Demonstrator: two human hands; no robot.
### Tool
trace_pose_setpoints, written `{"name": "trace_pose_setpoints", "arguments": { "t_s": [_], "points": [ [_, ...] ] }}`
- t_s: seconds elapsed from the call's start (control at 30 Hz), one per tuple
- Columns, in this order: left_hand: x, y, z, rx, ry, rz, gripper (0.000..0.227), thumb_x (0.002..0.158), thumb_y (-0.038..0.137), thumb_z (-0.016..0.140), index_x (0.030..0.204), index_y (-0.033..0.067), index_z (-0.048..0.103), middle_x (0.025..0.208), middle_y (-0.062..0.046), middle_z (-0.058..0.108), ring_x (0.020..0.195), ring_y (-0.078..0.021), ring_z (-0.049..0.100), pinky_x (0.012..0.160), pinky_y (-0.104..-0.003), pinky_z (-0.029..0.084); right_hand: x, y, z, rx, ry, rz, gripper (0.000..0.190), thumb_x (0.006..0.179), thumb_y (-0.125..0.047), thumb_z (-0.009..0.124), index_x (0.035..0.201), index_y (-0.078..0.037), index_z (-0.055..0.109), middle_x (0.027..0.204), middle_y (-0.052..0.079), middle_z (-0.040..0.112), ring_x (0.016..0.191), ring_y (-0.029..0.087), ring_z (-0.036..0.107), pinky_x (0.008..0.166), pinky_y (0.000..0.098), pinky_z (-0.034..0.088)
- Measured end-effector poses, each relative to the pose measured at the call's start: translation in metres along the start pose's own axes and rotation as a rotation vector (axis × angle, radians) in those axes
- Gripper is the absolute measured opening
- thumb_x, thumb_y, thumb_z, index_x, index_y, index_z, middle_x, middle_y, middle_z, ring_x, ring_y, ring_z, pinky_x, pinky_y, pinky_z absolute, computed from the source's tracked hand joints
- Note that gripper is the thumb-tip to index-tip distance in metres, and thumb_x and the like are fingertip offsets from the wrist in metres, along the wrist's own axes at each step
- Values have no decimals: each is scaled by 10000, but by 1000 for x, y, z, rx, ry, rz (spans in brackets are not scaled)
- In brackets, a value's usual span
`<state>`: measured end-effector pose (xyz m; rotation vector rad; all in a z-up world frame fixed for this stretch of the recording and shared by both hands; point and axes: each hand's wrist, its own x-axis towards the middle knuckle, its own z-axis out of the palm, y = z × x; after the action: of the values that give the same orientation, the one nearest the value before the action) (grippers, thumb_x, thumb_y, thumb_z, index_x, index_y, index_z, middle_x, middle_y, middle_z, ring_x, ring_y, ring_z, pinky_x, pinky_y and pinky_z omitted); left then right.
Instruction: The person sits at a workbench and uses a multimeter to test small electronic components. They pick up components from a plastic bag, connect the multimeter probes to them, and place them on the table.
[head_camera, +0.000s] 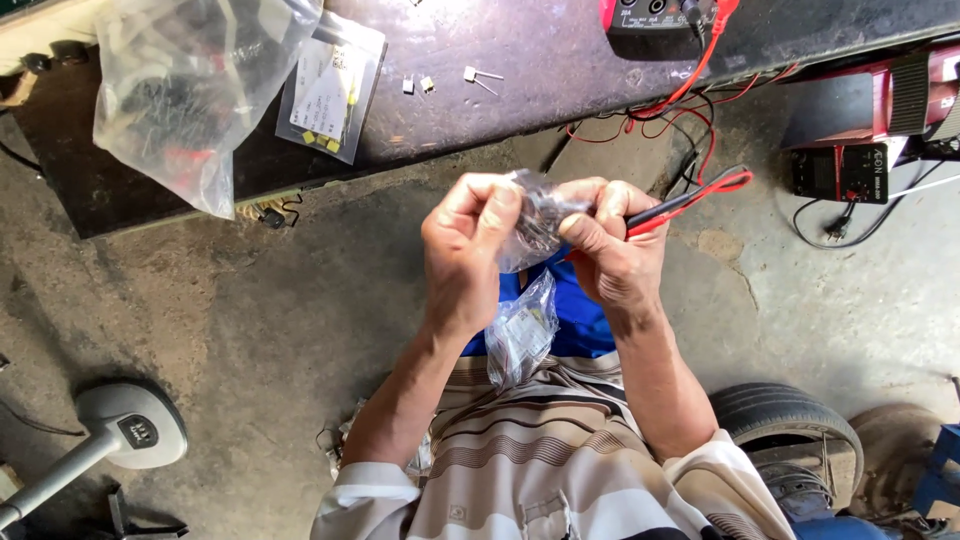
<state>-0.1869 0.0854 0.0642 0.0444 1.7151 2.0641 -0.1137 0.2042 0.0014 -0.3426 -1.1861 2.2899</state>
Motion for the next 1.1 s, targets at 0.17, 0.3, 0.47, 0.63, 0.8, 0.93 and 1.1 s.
{"name": "trace_pose_setpoints", "arguments": {
  "t_s": [0.17, 0.3, 0.47, 0.63, 0.8, 0.93, 1.1],
  "points": [
    [1, -7, 1, -341, 111, -40, 123, 1017, 137, 650, 986, 19, 651, 779, -53, 605, 707, -63, 536, 664, -248, 546, -12, -2, -8, -19, 115, 143, 524, 884, 73, 758, 647, -146, 344, 1002, 255, 705, 806, 228, 697, 668, 269, 574],
    [-3, -13, -5, -403, 115, -81, 113, 990, 82, 683, 1009, -11, 622, 765, -88, 641, 693, -86, 614, 680, -276, 595, -16, -13, -1, -36, 103, 109, 549, 845, 66, 784, 641, -164, 329, 1022, 252, 700, 851, 223, 704, 684, 261, 575],
    [-10, -18, -4, -464, 140, -68, 125, 981, 63, 689, 999, -9, 588, 755, -126, 646, 698, -124, 631, 680, -295, 604, -18, -24, 5, -85, 21, 51, 567, 761, 111, 840, 643, -142, 346, 1112, 312, 667, 942, 303, 714, 745, 324, 592],
    [-19, -24, -4, -475, 174, -57, 144, 943, 56, 712, 932, -2, 581, 787, -118, 640, 710, -136, 650, 692, -313, 619, -19, -30, 8, -495, -106, -286, 572, 782, -14, 914, 634, -79, 365, 1247, 318, 608, 1129, 425, 685, 942, 438, 568],
    [-17, -6, -2, -562, 145, -81, 152, 880, 22, 729, 890, -24, 585, 783, -146, 647, 706, -182, 680, 680, -323, 622, 4, -55, 35, -773, -243, -544, 570, 809, 78, 882, 560, -44, 384, 1088, 271, 682, 1092, 542, 674, 933, 559, 562],
    [12, 46, -16, -120, 29, 102, 153, 889, 110, 744, 836, 15, 637, 704, -105, 631, 668, -101, 615, 593, -263, 560, 32, -79, 48, -712, -200, -464, 512, 916, 72, 748, 561, -52, 401, 789, 193, 703, 882, 404, 719, 805, 429, 584],
    [58, 99, -27, 352, -206, 331, 708, 854, 494, 761, 1330, 106, 408, 1203, -110, 537, 862, -135, 619, 759, -270, 616, 67, -94, 80, -655, -52, -322, 535, 995, -14, 724, 690, -109, 295, 970, 247, 694, 779, 232, 672, 588, 285, 521]
  ]
}}
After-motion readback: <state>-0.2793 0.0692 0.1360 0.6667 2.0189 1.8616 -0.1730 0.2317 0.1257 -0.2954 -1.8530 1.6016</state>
